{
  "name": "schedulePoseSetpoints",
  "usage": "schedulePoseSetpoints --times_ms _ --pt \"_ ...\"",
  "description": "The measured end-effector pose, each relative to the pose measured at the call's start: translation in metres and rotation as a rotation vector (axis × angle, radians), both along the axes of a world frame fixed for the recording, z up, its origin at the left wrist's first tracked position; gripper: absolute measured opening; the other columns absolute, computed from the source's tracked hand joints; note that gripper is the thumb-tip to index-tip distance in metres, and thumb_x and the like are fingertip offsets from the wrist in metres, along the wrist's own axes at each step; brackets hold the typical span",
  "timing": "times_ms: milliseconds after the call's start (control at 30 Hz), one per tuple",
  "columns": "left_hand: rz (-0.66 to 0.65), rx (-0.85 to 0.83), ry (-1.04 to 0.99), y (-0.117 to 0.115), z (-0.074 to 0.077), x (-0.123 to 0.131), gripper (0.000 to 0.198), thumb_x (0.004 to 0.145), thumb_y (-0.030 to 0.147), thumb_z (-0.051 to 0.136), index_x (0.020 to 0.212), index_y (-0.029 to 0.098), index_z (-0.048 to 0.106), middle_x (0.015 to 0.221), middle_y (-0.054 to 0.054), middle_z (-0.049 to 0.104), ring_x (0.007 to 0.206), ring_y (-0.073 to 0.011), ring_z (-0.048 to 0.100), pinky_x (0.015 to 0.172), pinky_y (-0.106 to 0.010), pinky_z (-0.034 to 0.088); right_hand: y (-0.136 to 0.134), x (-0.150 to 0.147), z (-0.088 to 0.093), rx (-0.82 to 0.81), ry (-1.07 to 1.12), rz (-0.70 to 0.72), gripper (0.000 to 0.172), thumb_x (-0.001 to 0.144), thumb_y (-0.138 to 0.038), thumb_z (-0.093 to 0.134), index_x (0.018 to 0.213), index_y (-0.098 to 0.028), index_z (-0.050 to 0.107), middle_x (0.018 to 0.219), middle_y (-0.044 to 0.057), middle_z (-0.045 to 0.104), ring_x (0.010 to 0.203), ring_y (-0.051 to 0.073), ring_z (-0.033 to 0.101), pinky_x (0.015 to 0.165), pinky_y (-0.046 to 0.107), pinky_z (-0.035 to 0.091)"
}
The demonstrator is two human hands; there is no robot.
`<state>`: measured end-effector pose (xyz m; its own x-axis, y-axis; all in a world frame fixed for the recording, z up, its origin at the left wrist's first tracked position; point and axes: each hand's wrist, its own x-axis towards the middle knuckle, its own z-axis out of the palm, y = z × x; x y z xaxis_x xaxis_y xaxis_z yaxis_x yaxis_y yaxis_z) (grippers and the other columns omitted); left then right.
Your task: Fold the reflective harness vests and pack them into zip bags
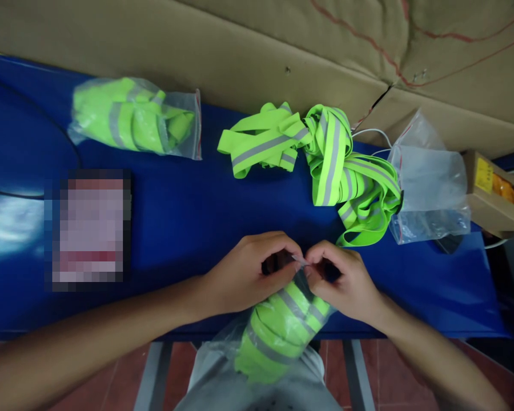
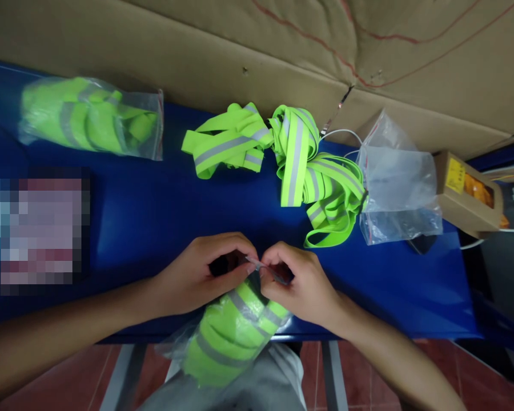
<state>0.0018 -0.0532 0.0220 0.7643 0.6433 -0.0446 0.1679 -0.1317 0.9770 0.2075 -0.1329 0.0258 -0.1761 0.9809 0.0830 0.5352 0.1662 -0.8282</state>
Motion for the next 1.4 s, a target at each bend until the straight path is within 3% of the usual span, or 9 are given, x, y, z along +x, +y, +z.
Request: schedulePoseSetpoints --times_ms 233,433,600,733,833,1033,1133,1267,1400 --pt "-0.042 0.085 0.03 -0.003 0.002 -0.002 0.015 0.101 0.027 0.055 0.098 0.018 0.067 0.091 -0.002 0.069 0.077 -0.0126 0.063 0.068 -0.024 0.045 -0.005 0.0 0.0 -0.018 0.02 0.036 0.01 0.094 -0.016 0.063 0.089 -0.022 0.057 0.071 -0.005 0.059 0.059 0.008 0.054 0.056 0.019 0.045" --pt "-0.003 0.001 0.011 0.001 0.001 -0.002 0.018 0.102 0.031 0.057 0.1 0.017 0.067 0.088 -0.001 0.067 0.074 -0.0115 0.06 0.068 -0.024 0.045 -0.003 0.005 0.001 -0.079 0.011 0.031 0.004 0.101 -0.026 0.063 0.101 -0.023 0.061 0.078 -0.003 0.065 0.066 0.009 0.061 0.062 0.02 0.048" --pt "-0.029 -0.087 0.037 0.003 0.004 -0.002 0.022 0.099 0.037 0.062 0.095 0.017 0.071 0.084 -0.001 0.069 0.071 -0.0123 0.059 0.064 -0.024 0.042 -0.004 0.006 0.0 -0.091 -0.025 0.085 0.009 0.106 -0.03 0.056 0.104 -0.022 0.06 0.074 -0.004 0.063 0.06 0.009 0.056 0.056 0.021 0.043" --pt "0.01 -0.195 -0.02 0.002 0.002 -0.002 0.029 0.096 0.041 0.066 0.083 0.016 0.071 0.078 -0.001 0.069 0.069 -0.0119 0.058 0.062 -0.023 0.04 -0.005 0.01 -0.002 -0.031 -0.101 0.155 0.012 0.106 -0.034 0.056 0.109 -0.023 0.059 0.066 -0.007 0.055 0.051 0.008 0.047 0.05 0.022 0.034" --pt "0.047 -0.275 -0.038 0.004 -0.003 0.0 0.028 0.093 0.041 0.071 0.084 0.015 0.075 0.078 -0.002 0.072 0.069 -0.0125 0.059 0.062 -0.023 0.041 -0.002 0.015 -0.004 -0.035 -0.151 0.151 0.017 0.105 -0.038 0.057 0.108 -0.022 0.059 0.064 -0.008 0.053 0.052 0.009 0.048 0.053 0.023 0.034" --pt "0.167 -0.199 -0.106 0.016 -0.002 -0.001 0.026 0.093 0.041 0.072 0.091 0.015 0.078 0.089 -0.005 0.077 0.081 -0.0171 0.066 0.074 -0.026 0.048 0.007 0.028 -0.01 -0.06 -0.102 0.121 0.033 0.106 -0.038 0.055 0.078 -0.02 0.054 0.063 -0.005 0.048 0.054 0.009 0.047 0.053 0.024 0.032" --pt "0.27 -0.248 -0.192 0.024 0.002 -0.002 0.028 0.09 0.043 0.077 0.087 0.015 0.076 0.085 -0.004 0.074 0.08 -0.0157 0.065 0.073 -0.024 0.049 0.008 0.032 -0.011 -0.064 -0.052 0.061 0.026 0.105 -0.04 0.056 0.089 -0.02 0.062 0.066 -0.003 0.053 0.058 0.011 0.049 0.053 0.024 0.037" --pt "0.365 -0.419 -0.297 0.045 -0.002 -0.006 0.04 0.092 0.052 0.073 0.11 0.017 0.072 0.085 -0.002 0.071 0.068 -0.0114 0.06 0.062 -0.022 0.048 0.009 0.03 0.004 -0.077 0.116 -0.034 0.026 0.105 -0.044 0.055 0.103 -0.021 0.068 0.088 0.003 0.069 0.071 0.014 0.06 0.062 0.023 0.049" --pt "0.349 -0.542 -0.299 0.069 -0.018 -0.01 0.045 0.103 0.053 0.054 0.119 0.012 0.066 0.096 -0.008 0.071 0.077 -0.0155 0.068 0.071 -0.03 0.058 0.032 0.012 0.048 -0.067 0.299 -0.19 0.029 0.097 -0.051 0.067 0.097 -0.022 0.068 0.073 -0.001 0.061 0.062 0.011 0.054 0.054 0.02 0.046"
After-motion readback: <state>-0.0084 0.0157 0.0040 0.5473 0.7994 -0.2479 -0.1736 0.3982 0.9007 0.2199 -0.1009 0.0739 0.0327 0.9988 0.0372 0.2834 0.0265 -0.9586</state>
